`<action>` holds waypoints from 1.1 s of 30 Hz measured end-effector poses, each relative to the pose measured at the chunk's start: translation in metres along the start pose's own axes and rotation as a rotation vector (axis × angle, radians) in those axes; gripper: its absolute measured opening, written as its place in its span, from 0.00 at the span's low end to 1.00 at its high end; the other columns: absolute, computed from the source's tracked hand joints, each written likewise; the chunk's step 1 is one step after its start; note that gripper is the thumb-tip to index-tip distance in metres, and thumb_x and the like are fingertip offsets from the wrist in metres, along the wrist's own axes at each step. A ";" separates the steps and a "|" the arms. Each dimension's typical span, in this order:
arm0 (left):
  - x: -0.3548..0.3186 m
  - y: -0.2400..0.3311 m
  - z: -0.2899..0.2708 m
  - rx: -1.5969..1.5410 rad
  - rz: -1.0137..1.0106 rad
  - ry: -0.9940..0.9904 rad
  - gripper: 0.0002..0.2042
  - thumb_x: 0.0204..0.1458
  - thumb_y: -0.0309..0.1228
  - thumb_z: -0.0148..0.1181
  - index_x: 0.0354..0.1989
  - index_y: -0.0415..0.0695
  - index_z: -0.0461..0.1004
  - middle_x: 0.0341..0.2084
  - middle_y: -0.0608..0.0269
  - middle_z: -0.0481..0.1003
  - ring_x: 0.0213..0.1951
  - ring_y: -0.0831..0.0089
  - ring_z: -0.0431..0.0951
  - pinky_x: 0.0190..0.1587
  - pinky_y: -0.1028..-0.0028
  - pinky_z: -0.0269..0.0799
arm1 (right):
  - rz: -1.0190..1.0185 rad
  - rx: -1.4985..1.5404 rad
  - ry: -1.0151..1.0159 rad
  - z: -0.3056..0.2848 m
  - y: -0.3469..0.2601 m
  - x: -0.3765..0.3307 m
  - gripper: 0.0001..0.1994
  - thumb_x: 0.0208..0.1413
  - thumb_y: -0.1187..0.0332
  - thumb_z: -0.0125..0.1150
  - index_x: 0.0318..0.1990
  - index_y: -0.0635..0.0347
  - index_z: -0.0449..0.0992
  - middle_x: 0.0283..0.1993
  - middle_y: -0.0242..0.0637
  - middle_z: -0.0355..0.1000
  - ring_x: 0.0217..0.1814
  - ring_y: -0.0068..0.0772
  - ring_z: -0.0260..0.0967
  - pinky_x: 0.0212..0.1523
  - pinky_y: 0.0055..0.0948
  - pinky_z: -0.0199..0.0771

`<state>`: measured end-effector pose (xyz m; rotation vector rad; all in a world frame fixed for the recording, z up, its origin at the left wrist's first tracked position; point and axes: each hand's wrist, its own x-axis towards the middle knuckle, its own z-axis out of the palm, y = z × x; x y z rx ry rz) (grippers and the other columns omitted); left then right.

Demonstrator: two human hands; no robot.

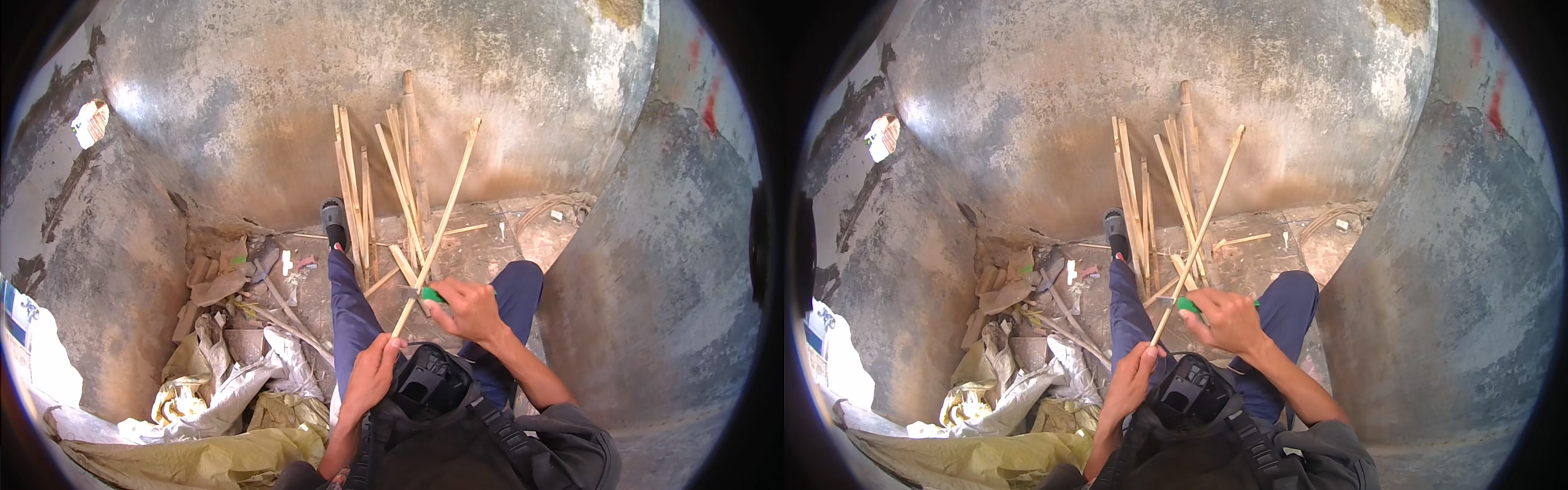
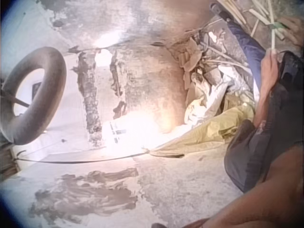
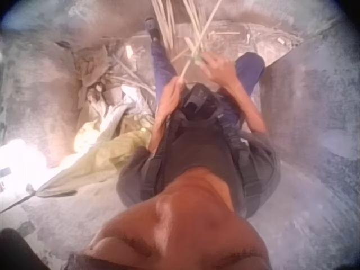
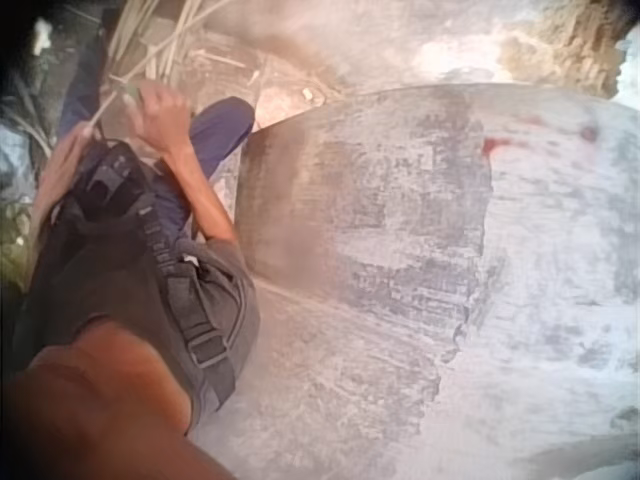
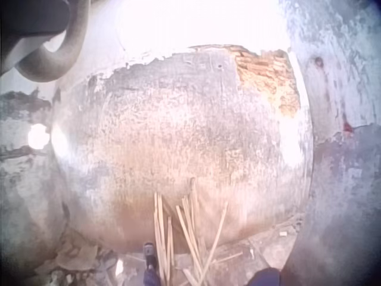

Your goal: The person scrapes the surface of a bamboo strip using a small hand tool while sitting among several other bamboo pieces.

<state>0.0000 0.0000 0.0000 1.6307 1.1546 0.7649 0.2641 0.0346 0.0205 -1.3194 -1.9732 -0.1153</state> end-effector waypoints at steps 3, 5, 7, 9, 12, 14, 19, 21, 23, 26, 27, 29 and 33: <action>-0.002 0.001 -0.009 0.073 -0.016 -0.012 0.17 0.80 0.40 0.51 0.51 0.40 0.81 0.26 0.66 0.72 0.31 0.75 0.71 0.38 0.69 0.68 | 0.101 -0.015 0.118 0.001 0.022 0.012 0.16 0.69 0.54 0.67 0.51 0.56 0.84 0.40 0.44 0.86 0.34 0.52 0.85 0.34 0.47 0.83; -0.012 -0.008 -0.005 0.077 -0.046 -0.033 0.16 0.80 0.40 0.52 0.51 0.39 0.81 0.26 0.65 0.72 0.31 0.76 0.71 0.38 0.69 0.69 | 0.161 -0.065 0.147 -0.003 0.050 0.015 0.15 0.71 0.54 0.65 0.51 0.56 0.84 0.40 0.46 0.86 0.34 0.54 0.84 0.34 0.48 0.82; -0.017 -0.020 -0.006 0.077 0.027 -0.014 0.16 0.79 0.40 0.54 0.51 0.39 0.81 0.25 0.52 0.75 0.29 0.62 0.76 0.37 0.62 0.70 | 0.225 -0.068 0.178 -0.010 0.079 0.021 0.15 0.72 0.55 0.64 0.50 0.57 0.84 0.39 0.48 0.85 0.35 0.56 0.84 0.35 0.49 0.81; -0.019 -0.024 -0.009 0.086 0.032 -0.018 0.15 0.78 0.40 0.56 0.50 0.39 0.80 0.25 0.45 0.77 0.28 0.54 0.80 0.36 0.59 0.72 | 0.279 -0.074 0.210 -0.017 0.103 0.022 0.14 0.73 0.56 0.63 0.50 0.57 0.83 0.38 0.49 0.84 0.36 0.58 0.84 0.36 0.49 0.81; -0.018 -0.022 -0.012 0.110 -0.004 -0.024 0.15 0.76 0.40 0.59 0.50 0.39 0.80 0.27 0.45 0.79 0.29 0.52 0.82 0.37 0.59 0.73 | 0.349 -0.061 0.239 -0.029 0.113 0.019 0.14 0.73 0.57 0.62 0.50 0.59 0.83 0.37 0.51 0.83 0.37 0.60 0.83 0.37 0.50 0.79; -0.015 -0.022 -0.013 0.135 0.028 0.018 0.14 0.76 0.40 0.61 0.50 0.39 0.80 0.27 0.44 0.80 0.30 0.51 0.83 0.38 0.58 0.75 | 0.309 -0.023 0.209 -0.028 0.098 0.015 0.14 0.73 0.57 0.62 0.50 0.58 0.83 0.37 0.50 0.83 0.37 0.60 0.82 0.36 0.50 0.78; -0.008 -0.007 -0.007 0.122 0.068 0.104 0.14 0.74 0.39 0.64 0.50 0.39 0.80 0.26 0.52 0.78 0.30 0.63 0.78 0.37 0.62 0.73 | 0.117 0.061 0.117 -0.004 0.051 -0.003 0.13 0.71 0.58 0.66 0.49 0.59 0.83 0.37 0.45 0.82 0.36 0.54 0.84 0.35 0.47 0.81; -0.005 -0.004 -0.003 0.110 0.073 0.129 0.13 0.73 0.38 0.65 0.50 0.38 0.81 0.25 0.56 0.77 0.29 0.71 0.75 0.36 0.64 0.72 | 0.087 0.075 0.078 0.004 0.037 -0.008 0.13 0.70 0.58 0.68 0.49 0.59 0.83 0.38 0.43 0.83 0.36 0.52 0.85 0.35 0.45 0.82; -0.003 0.002 0.000 0.120 0.082 0.154 0.13 0.72 0.38 0.66 0.50 0.38 0.81 0.26 0.56 0.78 0.29 0.71 0.76 0.35 0.64 0.72 | 0.051 0.090 0.063 0.010 0.027 -0.010 0.13 0.68 0.58 0.70 0.49 0.58 0.84 0.40 0.42 0.84 0.36 0.50 0.85 0.35 0.43 0.83; -0.003 0.005 0.004 0.102 0.070 0.174 0.12 0.72 0.37 0.67 0.50 0.38 0.81 0.25 0.57 0.79 0.28 0.72 0.76 0.35 0.65 0.72 | 0.003 0.100 0.052 0.012 0.019 -0.010 0.13 0.67 0.59 0.72 0.49 0.58 0.84 0.41 0.41 0.84 0.35 0.49 0.85 0.34 0.42 0.84; -0.003 0.006 0.004 0.101 0.072 0.172 0.12 0.72 0.36 0.67 0.50 0.38 0.81 0.25 0.57 0.79 0.28 0.73 0.76 0.34 0.66 0.72 | -0.003 0.097 0.035 0.012 0.016 -0.010 0.13 0.66 0.59 0.72 0.49 0.58 0.84 0.41 0.41 0.84 0.35 0.49 0.85 0.34 0.42 0.84; -0.003 0.008 0.003 0.100 0.075 0.169 0.12 0.72 0.36 0.67 0.50 0.38 0.82 0.25 0.58 0.79 0.29 0.74 0.75 0.34 0.67 0.71 | -0.008 0.092 0.020 0.010 0.013 -0.009 0.13 0.66 0.59 0.72 0.49 0.58 0.84 0.41 0.41 0.85 0.35 0.49 0.86 0.34 0.42 0.84; -0.003 0.004 0.000 0.054 0.055 0.119 0.12 0.72 0.36 0.67 0.50 0.37 0.82 0.25 0.60 0.79 0.29 0.75 0.75 0.34 0.68 0.71 | -0.014 0.074 0.035 0.004 0.009 -0.007 0.13 0.65 0.59 0.73 0.49 0.58 0.84 0.41 0.40 0.85 0.35 0.48 0.86 0.34 0.42 0.84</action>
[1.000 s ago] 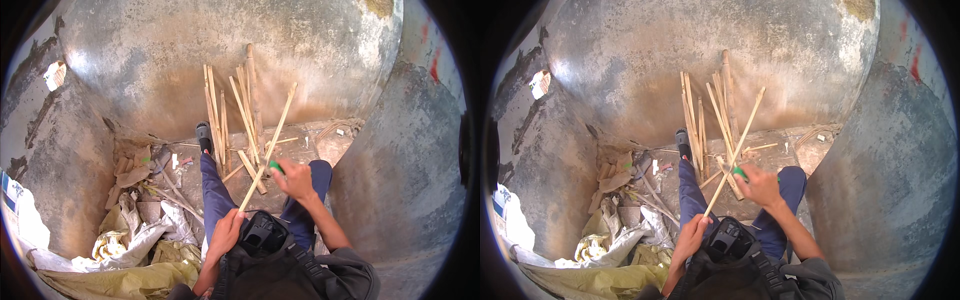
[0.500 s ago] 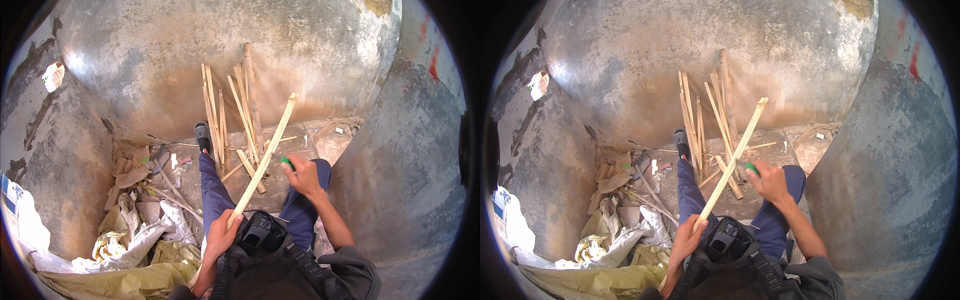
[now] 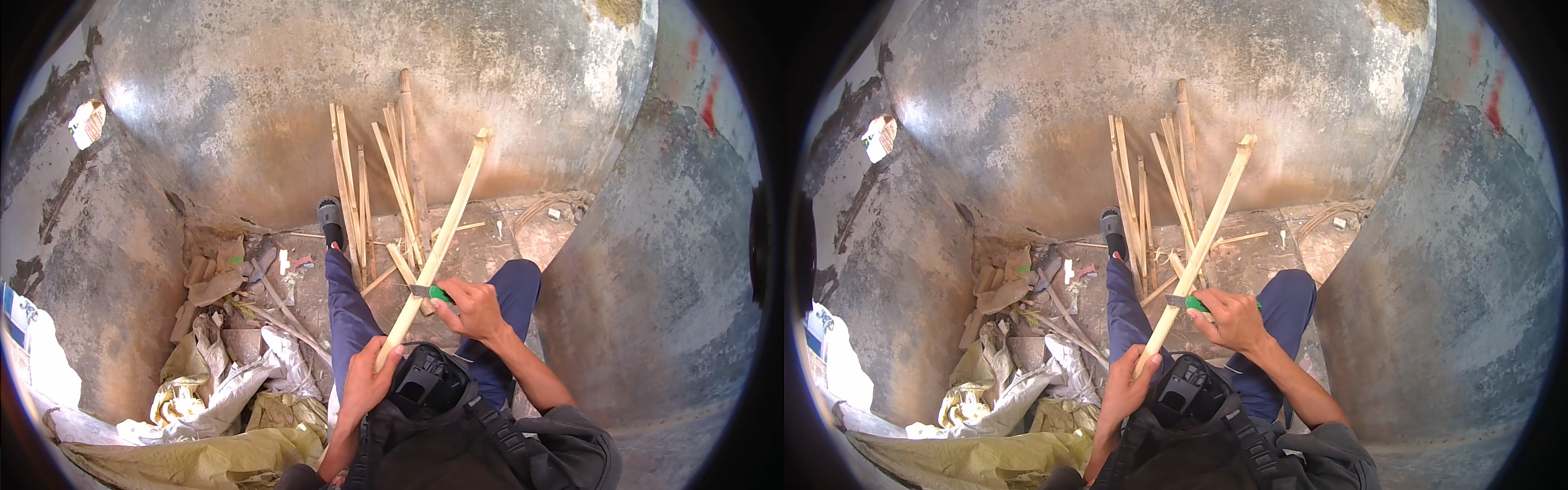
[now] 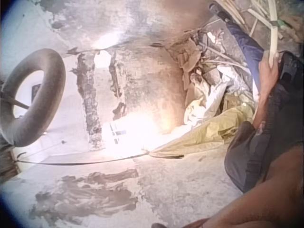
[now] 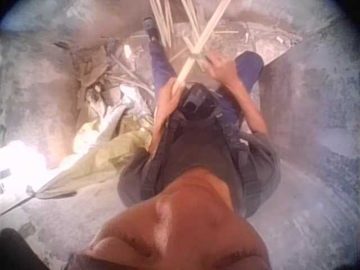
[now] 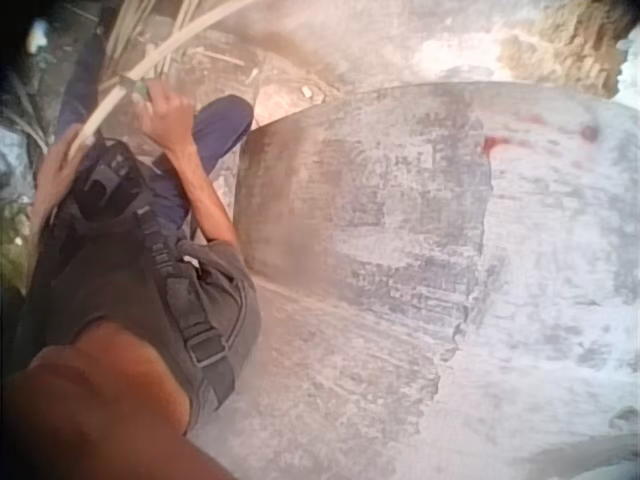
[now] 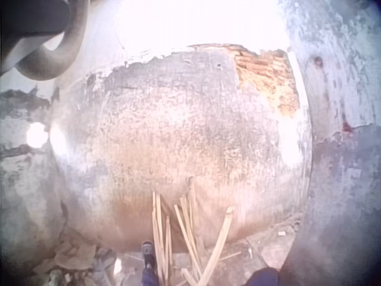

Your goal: The person scrapes the surface of a bamboo strip using a small hand tool while sitting among several other bamboo pieces.

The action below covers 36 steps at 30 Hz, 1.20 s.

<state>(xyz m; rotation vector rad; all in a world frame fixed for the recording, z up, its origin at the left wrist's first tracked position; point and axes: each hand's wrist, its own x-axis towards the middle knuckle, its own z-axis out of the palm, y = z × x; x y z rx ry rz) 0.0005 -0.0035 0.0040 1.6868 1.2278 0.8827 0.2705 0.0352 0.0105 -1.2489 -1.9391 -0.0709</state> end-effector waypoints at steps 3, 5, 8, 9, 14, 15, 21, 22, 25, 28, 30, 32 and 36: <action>-0.002 0.003 -0.001 -0.007 0.011 0.008 0.13 0.73 0.36 0.67 0.50 0.37 0.82 0.24 0.62 0.78 0.28 0.77 0.73 0.33 0.69 0.69 | 0.013 -0.025 0.010 -0.003 0.003 0.002 0.13 0.65 0.59 0.72 0.49 0.57 0.84 0.41 0.39 0.85 0.35 0.47 0.86 0.34 0.41 0.84; -0.003 0.003 0.000 0.001 0.053 0.037 0.13 0.73 0.37 0.66 0.50 0.37 0.82 0.24 0.62 0.77 0.28 0.77 0.72 0.32 0.68 0.69 | 0.017 -0.034 0.012 -0.004 0.004 0.003 0.12 0.66 0.59 0.72 0.49 0.56 0.85 0.41 0.38 0.85 0.35 0.47 0.86 0.33 0.42 0.83; -0.005 0.004 -0.001 0.011 0.023 0.038 0.13 0.73 0.38 0.66 0.49 0.37 0.82 0.24 0.62 0.77 0.28 0.76 0.73 0.33 0.68 0.69 | 0.010 -0.029 0.016 -0.003 0.005 0.004 0.12 0.66 0.59 0.72 0.48 0.56 0.85 0.42 0.37 0.85 0.35 0.46 0.86 0.33 0.42 0.83; -0.005 0.004 -0.002 0.019 0.015 0.035 0.14 0.73 0.38 0.66 0.49 0.37 0.82 0.24 0.61 0.78 0.28 0.76 0.73 0.33 0.67 0.70 | 0.013 -0.025 0.021 -0.002 0.007 0.005 0.12 0.66 0.59 0.72 0.48 0.56 0.85 0.42 0.37 0.85 0.35 0.46 0.86 0.33 0.42 0.83; -0.005 -0.002 -0.002 0.050 0.027 0.045 0.14 0.73 0.39 0.66 0.49 0.37 0.82 0.23 0.60 0.78 0.28 0.76 0.74 0.33 0.66 0.70 | 0.031 -0.032 0.065 0.002 0.011 0.007 0.12 0.66 0.59 0.72 0.48 0.57 0.85 0.41 0.38 0.86 0.35 0.47 0.86 0.33 0.42 0.83; -0.005 -0.003 -0.002 0.043 0.029 0.048 0.14 0.73 0.39 0.66 0.49 0.37 0.82 0.23 0.60 0.78 0.28 0.76 0.74 0.33 0.66 0.70 | 0.037 -0.030 0.057 0.001 0.011 0.007 0.13 0.65 0.59 0.72 0.48 0.58 0.85 0.40 0.39 0.86 0.35 0.47 0.86 0.33 0.42 0.83; -0.007 -0.003 -0.005 0.060 0.023 0.027 0.14 0.73 0.38 0.66 0.49 0.37 0.82 0.24 0.59 0.78 0.28 0.75 0.74 0.33 0.66 0.70 | 0.093 -0.077 0.124 -0.001 0.028 0.013 0.13 0.68 0.58 0.69 0.49 0.58 0.85 0.40 0.43 0.86 0.35 0.51 0.86 0.34 0.44 0.83; -0.009 -0.009 -0.004 0.066 0.043 0.023 0.14 0.73 0.38 0.66 0.49 0.37 0.82 0.24 0.59 0.78 0.28 0.75 0.74 0.34 0.66 0.70 | 0.106 -0.089 0.152 -0.002 0.036 0.014 0.13 0.69 0.57 0.68 0.49 0.57 0.85 0.40 0.43 0.87 0.35 0.52 0.86 0.34 0.45 0.83; -0.021 -0.015 -0.006 0.058 0.025 -0.024 0.14 0.73 0.38 0.66 0.49 0.37 0.82 0.24 0.62 0.77 0.28 0.78 0.72 0.33 0.68 0.69 | 0.320 -0.151 0.185 -0.021 0.077 0.025 0.15 0.72 0.57 0.64 0.51 0.58 0.85 0.38 0.49 0.85 0.37 0.56 0.85 0.37 0.51 0.82; -0.029 -0.017 -0.014 -0.033 -0.049 -0.105 0.13 0.74 0.37 0.64 0.48 0.37 0.82 0.23 0.68 0.73 0.28 0.81 0.69 0.32 0.71 0.65 | 0.436 -0.120 0.273 -0.048 0.121 0.028 0.15 0.74 0.57 0.61 0.51 0.60 0.84 0.34 0.53 0.82 0.37 0.59 0.84 0.40 0.52 0.79; -0.029 -0.020 -0.019 -0.066 -0.086 -0.117 0.13 0.74 0.37 0.64 0.48 0.37 0.81 0.23 0.66 0.73 0.28 0.81 0.69 0.32 0.70 0.66 | 0.472 -0.095 0.298 -0.058 0.125 0.027 0.15 0.75 0.57 0.61 0.51 0.61 0.84 0.33 0.53 0.81 0.37 0.59 0.83 0.40 0.50 0.77; -0.026 -0.026 -0.021 -0.048 -0.099 -0.090 0.14 0.74 0.39 0.64 0.49 0.37 0.81 0.24 0.58 0.77 0.28 0.77 0.72 0.34 0.67 0.70 | 0.462 -0.021 0.290 -0.056 0.115 0.024 0.15 0.75 0.58 0.60 0.50 0.61 0.83 0.32 0.52 0.80 0.35 0.58 0.81 0.39 0.48 0.75; -0.013 -0.024 -0.022 0.025 -0.067 -0.053 0.14 0.74 0.39 0.64 0.47 0.38 0.81 0.22 0.56 0.76 0.26 0.72 0.74 0.32 0.65 0.70 | 0.515 0.000 0.142 -0.036 0.106 0.017 0.16 0.74 0.56 0.61 0.50 0.60 0.83 0.33 0.57 0.80 0.38 0.62 0.82 0.40 0.54 0.76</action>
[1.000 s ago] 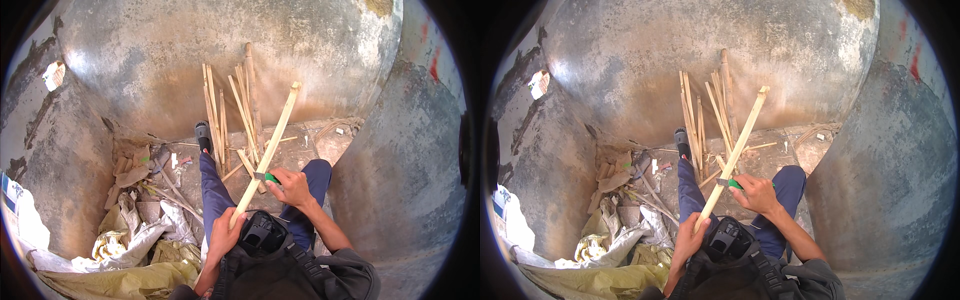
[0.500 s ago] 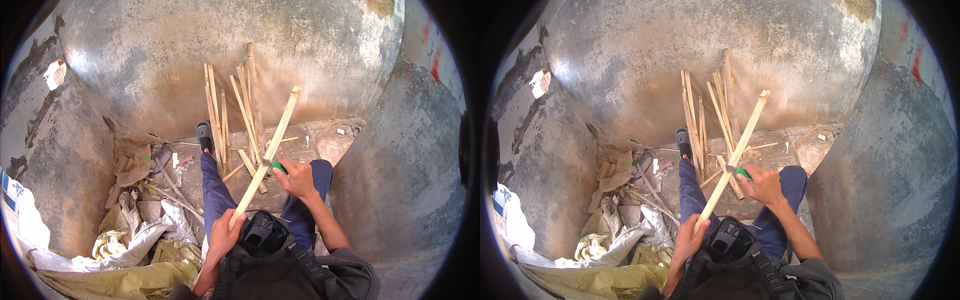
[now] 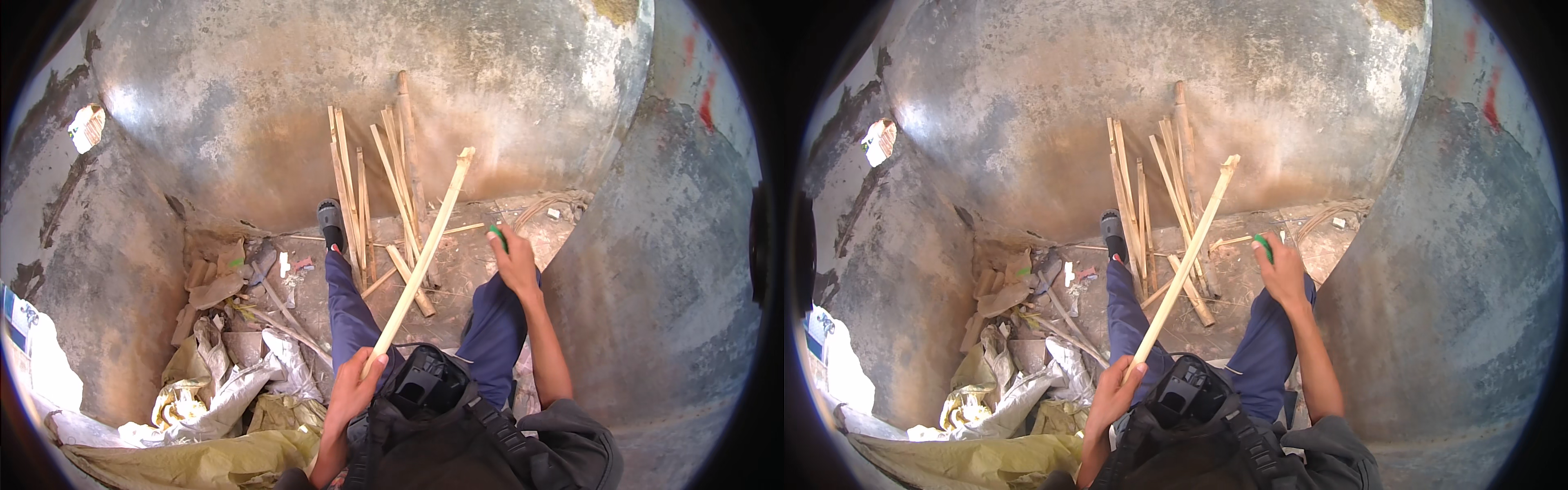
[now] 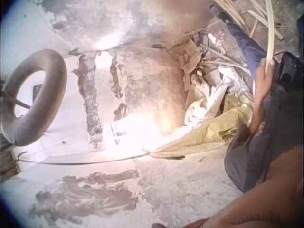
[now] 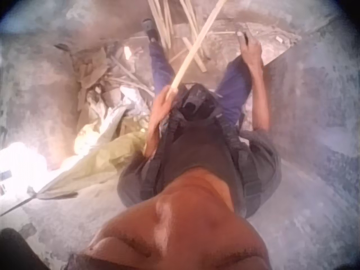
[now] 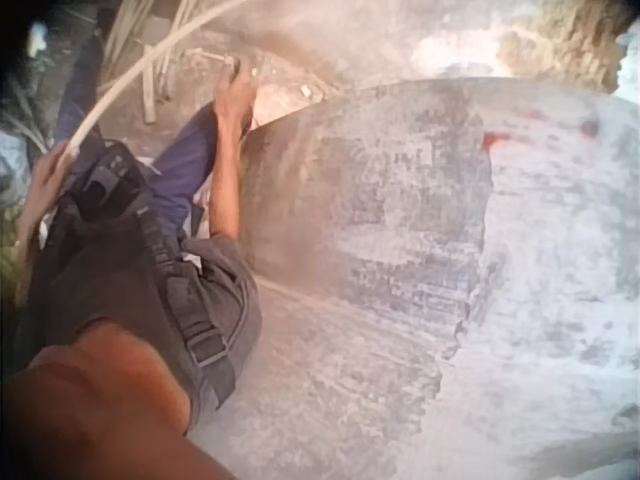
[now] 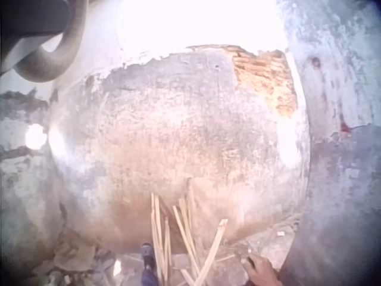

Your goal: The person scrapes the surface of a bamboo strip using a small hand tool while sitting among several other bamboo pieces.

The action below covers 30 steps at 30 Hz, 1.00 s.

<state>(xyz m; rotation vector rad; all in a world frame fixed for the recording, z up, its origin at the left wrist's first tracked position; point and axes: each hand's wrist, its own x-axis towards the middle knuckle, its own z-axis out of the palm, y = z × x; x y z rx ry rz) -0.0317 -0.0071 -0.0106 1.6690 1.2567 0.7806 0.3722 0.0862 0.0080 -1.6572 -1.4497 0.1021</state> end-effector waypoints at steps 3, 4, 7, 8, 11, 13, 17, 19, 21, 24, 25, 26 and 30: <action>0.008 0.006 0.003 0.128 0.043 0.115 0.14 0.72 0.41 0.66 0.46 0.39 0.81 0.23 0.50 0.79 0.25 0.57 0.81 0.33 0.58 0.74 | 0.052 -0.218 -0.298 0.019 0.017 -0.002 0.18 0.67 0.54 0.65 0.50 0.61 0.83 0.36 0.60 0.81 0.44 0.68 0.82 0.45 0.60 0.77; 0.010 0.007 0.004 0.182 0.071 0.177 0.14 0.71 0.41 0.67 0.46 0.40 0.81 0.24 0.48 0.80 0.27 0.51 0.83 0.33 0.55 0.74 | 0.022 -0.269 -0.331 0.026 0.022 -0.004 0.18 0.66 0.55 0.65 0.50 0.61 0.83 0.36 0.60 0.82 0.44 0.68 0.82 0.45 0.60 0.77; 0.016 0.000 0.002 0.332 0.122 0.296 0.15 0.69 0.42 0.69 0.45 0.41 0.82 0.27 0.42 0.83 0.33 0.38 0.84 0.35 0.48 0.76 | 0.019 -0.295 -0.319 0.039 0.014 -0.004 0.17 0.64 0.57 0.67 0.50 0.62 0.83 0.37 0.59 0.83 0.44 0.68 0.82 0.46 0.58 0.78; 0.019 -0.004 0.001 0.380 0.135 0.323 0.15 0.68 0.43 0.69 0.45 0.42 0.82 0.28 0.41 0.83 0.35 0.34 0.84 0.36 0.46 0.76 | 0.080 -0.221 -0.240 0.041 0.008 -0.002 0.17 0.64 0.57 0.67 0.51 0.61 0.83 0.37 0.58 0.83 0.44 0.67 0.82 0.45 0.58 0.78; 0.021 -0.019 -0.005 0.334 0.105 0.267 0.14 0.68 0.41 0.70 0.45 0.40 0.83 0.26 0.46 0.83 0.29 0.46 0.85 0.35 0.55 0.76 | 0.115 -0.033 -0.101 0.040 -0.008 0.013 0.17 0.64 0.60 0.69 0.54 0.60 0.82 0.36 0.54 0.83 0.40 0.60 0.84 0.42 0.52 0.78; 0.022 -0.030 -0.007 0.132 0.040 0.157 0.14 0.69 0.39 0.70 0.46 0.38 0.84 0.25 0.53 0.81 0.28 0.62 0.81 0.35 0.62 0.74 | 0.102 0.104 -0.049 0.043 -0.009 0.016 0.17 0.65 0.61 0.69 0.56 0.60 0.81 0.35 0.49 0.84 0.39 0.51 0.84 0.41 0.48 0.78; 0.021 -0.028 -0.005 -0.166 -0.134 -0.019 0.15 0.71 0.37 0.69 0.49 0.35 0.85 0.25 0.69 0.76 0.31 0.83 0.69 0.34 0.73 0.67 | 0.237 0.535 -0.039 0.058 0.002 0.025 0.17 0.70 0.61 0.68 0.61 0.60 0.79 0.34 0.34 0.82 0.29 0.25 0.69 0.32 0.32 0.66; 0.018 -0.025 -0.005 -0.132 -0.115 -0.038 0.15 0.71 0.38 0.68 0.49 0.35 0.85 0.26 0.72 0.76 0.31 0.84 0.69 0.33 0.73 0.66 | 0.295 0.660 -0.016 0.061 0.001 0.032 0.18 0.72 0.61 0.67 0.62 0.60 0.78 0.36 0.31 0.83 0.29 0.19 0.67 0.33 0.27 0.65; 0.017 -0.025 -0.004 -0.104 -0.094 -0.055 0.15 0.72 0.38 0.68 0.50 0.34 0.85 0.26 0.73 0.76 0.31 0.85 0.68 0.33 0.74 0.65 | 0.274 0.629 0.072 0.060 0.003 0.042 0.19 0.73 0.60 0.66 0.62 0.63 0.78 0.40 0.36 0.87 0.41 0.24 0.79 0.44 0.31 0.73; 0.016 -0.032 0.000 -0.098 -0.073 -0.086 0.15 0.73 0.38 0.67 0.51 0.34 0.84 0.26 0.75 0.75 0.29 0.85 0.66 0.31 0.74 0.62 | 0.221 0.556 0.088 0.063 0.002 0.056 0.21 0.74 0.58 0.66 0.65 0.63 0.78 0.47 0.38 0.88 0.30 0.17 0.70 0.33 0.24 0.67; 0.016 -0.036 0.000 -0.115 -0.076 -0.102 0.15 0.73 0.38 0.66 0.52 0.36 0.84 0.25 0.75 0.74 0.28 0.86 0.65 0.30 0.75 0.61 | 0.276 0.642 -0.008 0.060 0.000 0.058 0.21 0.74 0.58 0.66 0.66 0.63 0.78 0.49 0.38 0.88 0.28 0.15 0.67 0.30 0.23 0.63; 0.015 -0.038 0.000 -0.133 -0.078 -0.119 0.15 0.74 0.38 0.65 0.52 0.37 0.84 0.24 0.76 0.73 0.27 0.86 0.64 0.29 0.76 0.60 | 0.330 0.728 -0.105 0.053 -0.001 0.059 0.22 0.74 0.58 0.66 0.66 0.63 0.78 0.52 0.39 0.88 0.25 0.14 0.64 0.26 0.22 0.60; 0.016 -0.025 -0.004 -0.416 -0.247 -0.326 0.14 0.78 0.41 0.59 0.54 0.42 0.82 0.22 0.80 0.64 0.23 0.89 0.58 0.24 0.79 0.53 | 0.394 0.969 -0.305 0.042 0.008 0.059 0.23 0.74 0.58 0.66 0.68 0.62 0.79 0.59 0.40 0.87 0.18 0.10 0.54 0.19 0.20 0.49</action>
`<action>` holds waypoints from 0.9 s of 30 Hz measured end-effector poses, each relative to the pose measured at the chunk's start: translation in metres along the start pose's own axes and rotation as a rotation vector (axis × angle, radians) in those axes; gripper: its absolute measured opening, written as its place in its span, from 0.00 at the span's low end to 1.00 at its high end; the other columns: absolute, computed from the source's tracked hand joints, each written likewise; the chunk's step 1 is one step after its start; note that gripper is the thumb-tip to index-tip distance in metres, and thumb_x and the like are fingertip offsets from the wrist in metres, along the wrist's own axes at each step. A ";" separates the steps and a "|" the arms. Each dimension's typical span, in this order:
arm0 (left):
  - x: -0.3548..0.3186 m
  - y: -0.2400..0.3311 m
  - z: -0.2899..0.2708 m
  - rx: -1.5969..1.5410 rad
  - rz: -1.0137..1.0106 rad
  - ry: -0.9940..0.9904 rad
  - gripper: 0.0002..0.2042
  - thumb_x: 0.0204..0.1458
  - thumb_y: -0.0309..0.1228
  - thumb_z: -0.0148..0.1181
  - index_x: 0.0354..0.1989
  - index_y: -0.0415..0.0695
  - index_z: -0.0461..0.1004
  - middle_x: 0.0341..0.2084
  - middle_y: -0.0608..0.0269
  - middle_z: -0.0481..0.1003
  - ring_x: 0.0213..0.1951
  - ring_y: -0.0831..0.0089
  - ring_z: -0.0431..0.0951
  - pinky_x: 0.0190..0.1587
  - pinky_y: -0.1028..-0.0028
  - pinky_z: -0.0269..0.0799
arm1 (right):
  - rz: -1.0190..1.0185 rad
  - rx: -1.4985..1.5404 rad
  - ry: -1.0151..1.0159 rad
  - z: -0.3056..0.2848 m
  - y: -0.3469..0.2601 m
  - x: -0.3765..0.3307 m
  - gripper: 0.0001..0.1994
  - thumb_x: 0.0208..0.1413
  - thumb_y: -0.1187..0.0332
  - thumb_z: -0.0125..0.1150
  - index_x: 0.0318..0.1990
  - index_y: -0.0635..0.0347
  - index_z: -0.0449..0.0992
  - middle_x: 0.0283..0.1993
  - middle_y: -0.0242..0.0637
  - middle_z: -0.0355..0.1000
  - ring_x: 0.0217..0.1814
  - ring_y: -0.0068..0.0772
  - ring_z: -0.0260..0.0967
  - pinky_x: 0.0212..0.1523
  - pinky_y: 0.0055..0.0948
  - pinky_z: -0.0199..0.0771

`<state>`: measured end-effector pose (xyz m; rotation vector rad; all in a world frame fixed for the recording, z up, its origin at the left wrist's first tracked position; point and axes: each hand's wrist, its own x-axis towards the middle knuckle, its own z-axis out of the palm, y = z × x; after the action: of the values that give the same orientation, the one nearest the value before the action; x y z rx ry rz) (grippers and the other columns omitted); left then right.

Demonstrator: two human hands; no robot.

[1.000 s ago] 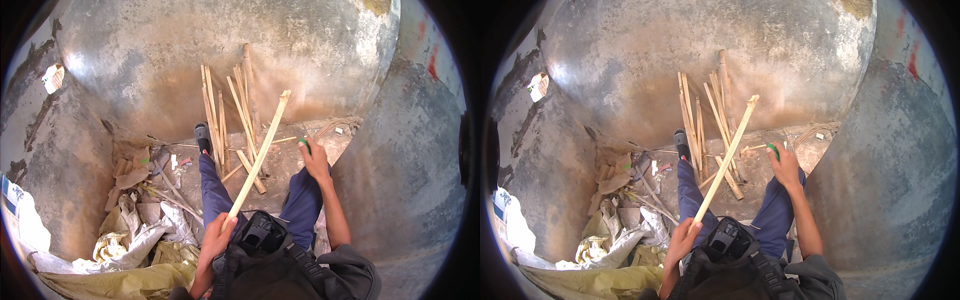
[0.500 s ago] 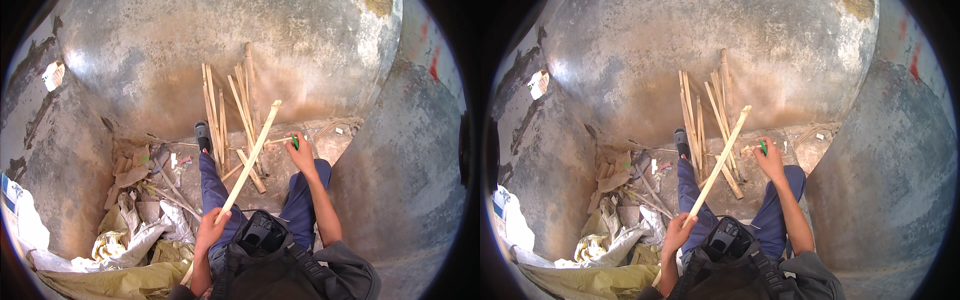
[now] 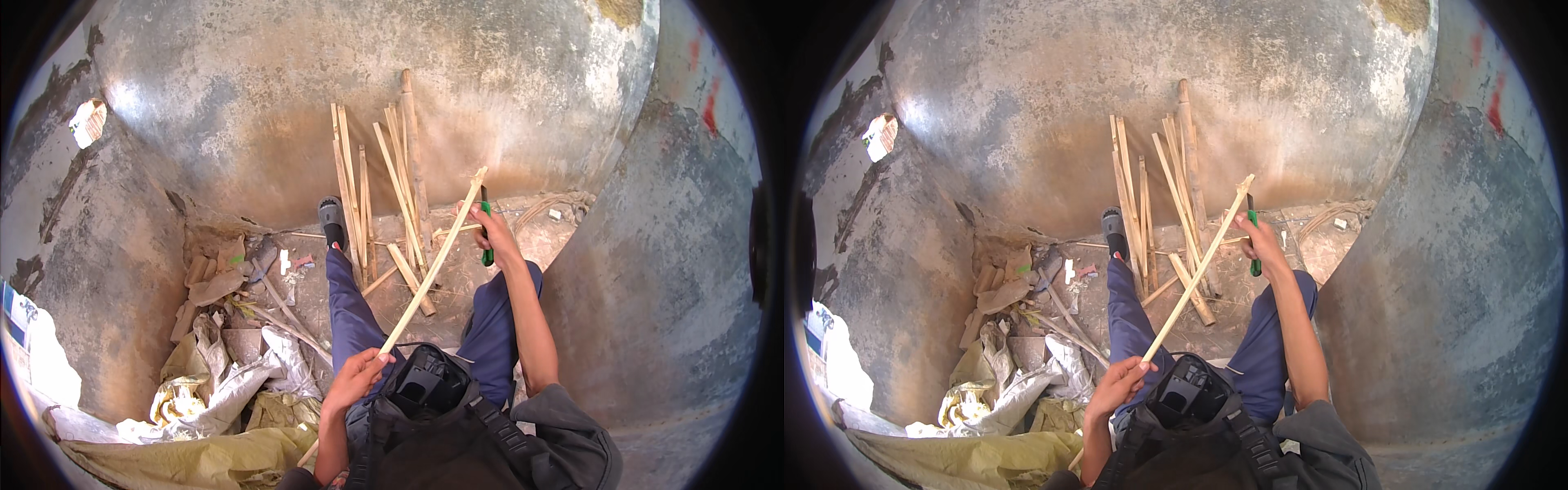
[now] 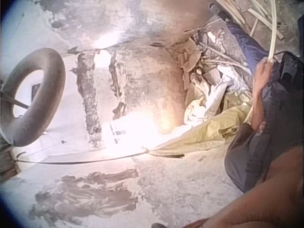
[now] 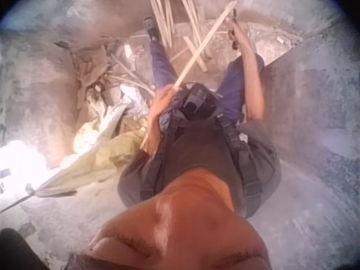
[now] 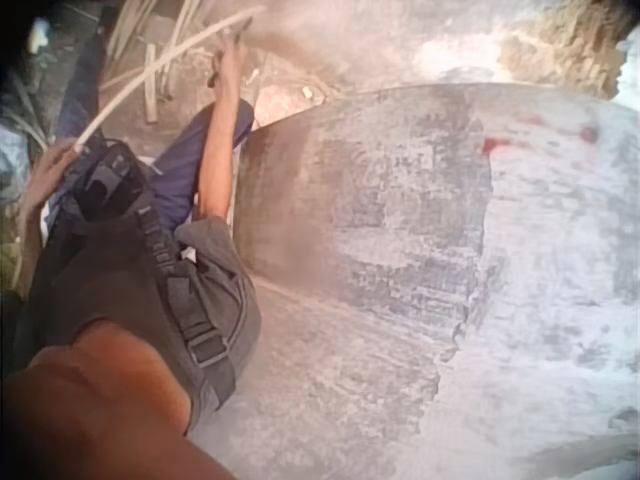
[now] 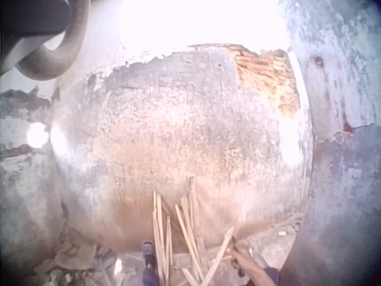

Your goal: The person scrapes the surface of a bamboo strip using a small hand tool while sitting among several other bamboo pieces.

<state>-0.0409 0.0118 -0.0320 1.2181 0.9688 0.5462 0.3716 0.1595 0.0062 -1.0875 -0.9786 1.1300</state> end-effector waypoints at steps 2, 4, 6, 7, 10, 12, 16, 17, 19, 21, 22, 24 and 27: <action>-0.001 0.003 0.000 -0.042 -0.039 -0.045 0.15 0.80 0.42 0.55 0.55 0.45 0.82 0.22 0.81 0.60 0.22 0.90 0.56 0.23 0.80 0.50 | -0.016 -0.013 -0.017 0.001 0.003 -0.003 0.22 0.74 0.59 0.65 0.67 0.63 0.79 0.58 0.40 0.87 0.19 0.10 0.55 0.19 0.20 0.50; 0.001 -0.001 -0.001 -0.071 -0.039 -0.068 0.16 0.80 0.42 0.54 0.55 0.43 0.81 0.22 0.81 0.60 0.22 0.89 0.56 0.22 0.81 0.51 | -0.032 -0.013 0.004 -0.002 0.011 -0.004 0.21 0.74 0.61 0.66 0.66 0.64 0.80 0.56 0.39 0.87 0.19 0.10 0.55 0.19 0.19 0.50; 0.002 -0.003 -0.002 -0.101 -0.043 -0.078 0.16 0.80 0.42 0.54 0.54 0.43 0.81 0.22 0.81 0.59 0.22 0.89 0.55 0.22 0.81 0.51 | -0.042 0.000 0.055 -0.002 0.020 -0.001 0.20 0.73 0.63 0.66 0.65 0.65 0.81 0.53 0.39 0.88 0.19 0.09 0.54 0.19 0.19 0.50; 0.002 -0.004 -0.002 -0.116 -0.047 -0.078 0.16 0.80 0.42 0.53 0.54 0.42 0.81 0.22 0.80 0.59 0.22 0.89 0.55 0.22 0.81 0.51 | -0.041 -0.042 0.067 -0.001 0.021 0.000 0.19 0.73 0.63 0.66 0.63 0.66 0.82 0.51 0.38 0.88 0.21 0.10 0.59 0.21 0.19 0.55; 0.002 -0.002 -0.001 -0.154 -0.027 -0.092 0.16 0.80 0.41 0.53 0.54 0.41 0.81 0.22 0.80 0.59 0.22 0.89 0.55 0.22 0.82 0.51 | -0.129 -0.199 0.124 -0.012 0.034 0.006 0.17 0.71 0.65 0.67 0.61 0.68 0.84 0.46 0.39 0.89 0.26 0.18 0.73 0.28 0.24 0.70; 0.002 0.003 0.001 -0.151 -0.007 -0.084 0.15 0.80 0.40 0.55 0.54 0.41 0.81 0.22 0.80 0.60 0.22 0.89 0.56 0.23 0.82 0.52 | -0.301 -0.349 0.172 -0.022 0.049 0.015 0.17 0.69 0.66 0.68 0.61 0.65 0.85 0.44 0.44 0.89 0.32 0.32 0.84 0.36 0.33 0.80; 0.001 0.002 0.001 0.011 0.120 0.125 0.12 0.76 0.37 0.62 0.53 0.39 0.82 0.23 0.78 0.67 0.25 0.89 0.63 0.27 0.80 0.57 | -0.369 -0.963 0.314 -0.025 0.042 -0.001 0.20 0.64 0.66 0.69 0.63 0.56 0.86 0.43 0.58 0.86 0.45 0.62 0.86 0.50 0.50 0.83; 0.002 0.001 0.002 0.082 0.178 0.204 0.12 0.75 0.36 0.64 0.52 0.38 0.82 0.23 0.76 0.70 0.26 0.89 0.66 0.28 0.79 0.59 | -0.364 -0.968 0.365 -0.021 0.038 -0.003 0.21 0.63 0.67 0.70 0.63 0.53 0.86 0.43 0.60 0.84 0.46 0.66 0.84 0.50 0.52 0.82; 0.009 -0.003 0.002 0.201 0.262 0.295 0.11 0.73 0.35 0.66 0.52 0.39 0.82 0.23 0.78 0.71 0.25 0.89 0.66 0.27 0.79 0.57 | -0.377 -0.983 0.426 -0.014 0.026 -0.010 0.21 0.61 0.67 0.70 0.62 0.52 0.86 0.42 0.62 0.83 0.47 0.70 0.82 0.50 0.55 0.82; 0.013 -0.001 0.003 0.266 0.286 0.359 0.12 0.71 0.35 0.68 0.51 0.38 0.83 0.24 0.74 0.75 0.27 0.86 0.70 0.29 0.77 0.61 | -0.416 -1.001 0.442 -0.012 0.015 -0.011 0.20 0.61 0.68 0.69 0.61 0.55 0.87 0.41 0.61 0.83 0.47 0.69 0.83 0.50 0.56 0.81; 0.013 0.003 0.005 0.272 0.269 0.378 0.12 0.70 0.35 0.70 0.50 0.38 0.83 0.26 0.69 0.78 0.29 0.84 0.74 0.31 0.74 0.66 | -0.413 -1.030 0.423 -0.013 0.012 -0.011 0.19 0.61 0.68 0.69 0.60 0.55 0.87 0.41 0.61 0.83 0.47 0.69 0.83 0.49 0.56 0.81; 0.014 0.007 0.009 0.313 0.289 0.429 0.12 0.68 0.35 0.71 0.50 0.37 0.84 0.28 0.61 0.83 0.31 0.77 0.80 0.35 0.69 0.72 | -0.411 -1.085 0.376 -0.010 0.006 -0.011 0.18 0.60 0.69 0.69 0.58 0.56 0.87 0.40 0.61 0.83 0.46 0.68 0.83 0.49 0.56 0.81; 0.014 0.014 0.018 0.437 0.369 0.512 0.12 0.67 0.35 0.71 0.50 0.39 0.83 0.31 0.51 0.85 0.33 0.63 0.86 0.37 0.63 0.76 | -0.374 -1.096 0.352 -0.002 -0.003 -0.019 0.16 0.57 0.72 0.68 0.54 0.59 0.87 0.38 0.60 0.83 0.46 0.68 0.82 0.49 0.58 0.81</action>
<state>-0.0166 0.0182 -0.0227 1.7106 1.3485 1.0071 0.3708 0.1402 0.0080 -1.7713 -1.4653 0.0001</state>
